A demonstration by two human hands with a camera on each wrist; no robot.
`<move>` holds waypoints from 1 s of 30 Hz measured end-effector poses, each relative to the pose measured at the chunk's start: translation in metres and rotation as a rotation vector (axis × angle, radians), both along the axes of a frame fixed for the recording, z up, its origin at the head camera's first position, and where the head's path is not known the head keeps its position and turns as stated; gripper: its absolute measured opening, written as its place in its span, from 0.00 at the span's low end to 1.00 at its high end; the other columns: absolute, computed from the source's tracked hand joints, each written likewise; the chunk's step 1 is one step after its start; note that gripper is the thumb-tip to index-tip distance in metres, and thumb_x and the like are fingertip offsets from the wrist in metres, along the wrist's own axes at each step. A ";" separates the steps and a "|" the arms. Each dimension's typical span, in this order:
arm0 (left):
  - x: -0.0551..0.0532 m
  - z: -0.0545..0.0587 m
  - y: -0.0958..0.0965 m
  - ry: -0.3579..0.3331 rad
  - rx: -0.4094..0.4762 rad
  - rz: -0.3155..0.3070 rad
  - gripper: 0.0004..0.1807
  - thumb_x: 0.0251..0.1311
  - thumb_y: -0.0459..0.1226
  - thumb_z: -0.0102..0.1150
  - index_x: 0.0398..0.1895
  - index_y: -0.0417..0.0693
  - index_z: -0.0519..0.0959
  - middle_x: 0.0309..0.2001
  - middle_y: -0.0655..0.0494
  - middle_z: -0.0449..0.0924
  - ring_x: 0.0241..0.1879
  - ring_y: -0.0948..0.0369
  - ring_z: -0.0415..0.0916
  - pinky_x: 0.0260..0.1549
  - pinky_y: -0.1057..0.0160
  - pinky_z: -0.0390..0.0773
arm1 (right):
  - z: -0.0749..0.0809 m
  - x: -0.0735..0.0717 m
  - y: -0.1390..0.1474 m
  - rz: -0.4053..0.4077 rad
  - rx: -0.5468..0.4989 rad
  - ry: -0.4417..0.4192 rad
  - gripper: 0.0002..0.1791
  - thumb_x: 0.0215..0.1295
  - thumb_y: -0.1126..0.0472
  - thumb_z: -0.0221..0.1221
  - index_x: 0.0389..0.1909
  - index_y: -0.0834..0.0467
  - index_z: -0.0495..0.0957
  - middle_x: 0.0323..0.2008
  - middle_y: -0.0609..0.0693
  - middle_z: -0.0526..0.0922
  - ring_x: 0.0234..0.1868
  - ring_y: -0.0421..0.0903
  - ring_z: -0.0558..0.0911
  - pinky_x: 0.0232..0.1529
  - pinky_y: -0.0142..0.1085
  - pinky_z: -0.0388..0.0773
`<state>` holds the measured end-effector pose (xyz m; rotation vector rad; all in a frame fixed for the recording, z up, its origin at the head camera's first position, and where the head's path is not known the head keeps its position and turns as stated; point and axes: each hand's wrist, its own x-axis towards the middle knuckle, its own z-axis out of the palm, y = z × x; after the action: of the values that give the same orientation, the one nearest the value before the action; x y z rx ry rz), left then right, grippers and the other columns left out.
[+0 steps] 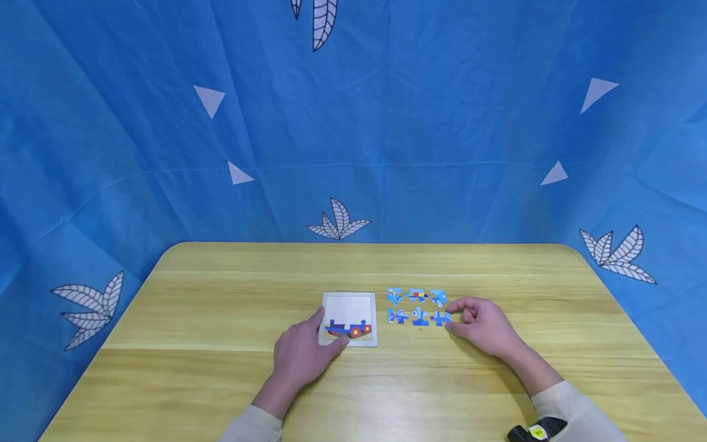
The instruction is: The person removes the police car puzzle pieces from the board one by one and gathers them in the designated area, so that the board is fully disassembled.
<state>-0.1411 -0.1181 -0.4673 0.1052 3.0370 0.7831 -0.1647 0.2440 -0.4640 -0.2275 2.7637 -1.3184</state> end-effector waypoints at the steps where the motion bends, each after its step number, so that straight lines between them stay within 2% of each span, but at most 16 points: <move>1: 0.000 0.000 0.000 0.000 0.003 0.001 0.47 0.54 0.63 0.66 0.69 0.41 0.72 0.13 0.58 0.63 0.19 0.60 0.64 0.18 0.60 0.62 | 0.000 0.000 0.000 0.002 -0.002 0.003 0.14 0.57 0.61 0.72 0.44 0.59 0.83 0.16 0.42 0.59 0.19 0.39 0.60 0.37 0.39 0.66; 5: -0.001 -0.001 -0.003 -0.007 0.046 -0.001 0.48 0.54 0.63 0.66 0.70 0.40 0.71 0.13 0.59 0.61 0.17 0.61 0.59 0.17 0.60 0.59 | -0.001 0.001 -0.001 -0.004 -0.025 0.008 0.14 0.57 0.62 0.72 0.44 0.60 0.83 0.16 0.43 0.60 0.18 0.39 0.60 0.36 0.38 0.67; 11: -0.002 0.001 -0.011 -0.036 0.164 -0.023 0.49 0.51 0.60 0.70 0.71 0.43 0.70 0.15 0.61 0.61 0.16 0.63 0.52 0.18 0.62 0.52 | -0.001 0.005 -0.004 -0.019 -0.067 -0.001 0.15 0.57 0.61 0.73 0.44 0.60 0.83 0.16 0.44 0.61 0.18 0.39 0.61 0.34 0.38 0.67; 17: -0.004 0.002 -0.016 -0.064 0.211 -0.073 0.44 0.49 0.54 0.75 0.68 0.44 0.74 0.15 0.62 0.61 0.16 0.64 0.52 0.18 0.64 0.52 | 0.001 0.012 -0.007 -0.044 -0.107 -0.026 0.16 0.57 0.62 0.72 0.45 0.61 0.82 0.16 0.44 0.61 0.18 0.40 0.60 0.32 0.37 0.67; 20: -0.005 0.001 -0.018 -0.066 0.224 -0.096 0.41 0.50 0.51 0.76 0.67 0.44 0.75 0.15 0.62 0.62 0.15 0.64 0.53 0.18 0.64 0.52 | 0.002 0.017 -0.010 -0.044 -0.141 -0.044 0.17 0.56 0.63 0.72 0.45 0.61 0.82 0.16 0.44 0.61 0.17 0.39 0.60 0.28 0.37 0.66; 26: -0.005 0.001 -0.018 -0.047 0.214 -0.113 0.40 0.51 0.50 0.75 0.66 0.43 0.76 0.15 0.62 0.62 0.15 0.65 0.54 0.18 0.65 0.53 | 0.004 0.023 -0.025 0.016 -0.198 -0.023 0.15 0.56 0.65 0.72 0.44 0.62 0.82 0.16 0.43 0.59 0.17 0.37 0.59 0.39 0.37 0.71; 30: -0.004 0.002 -0.018 -0.050 0.209 -0.113 0.40 0.52 0.50 0.75 0.66 0.43 0.76 0.16 0.62 0.63 0.15 0.65 0.55 0.18 0.64 0.53 | 0.007 0.025 -0.042 0.059 -0.225 -0.022 0.15 0.57 0.65 0.72 0.44 0.62 0.82 0.16 0.42 0.59 0.17 0.37 0.60 0.38 0.36 0.72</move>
<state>-0.1451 -0.1356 -0.4652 0.2518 2.8639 1.0733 -0.1394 0.2024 -0.4566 -0.3022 2.5675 -1.6055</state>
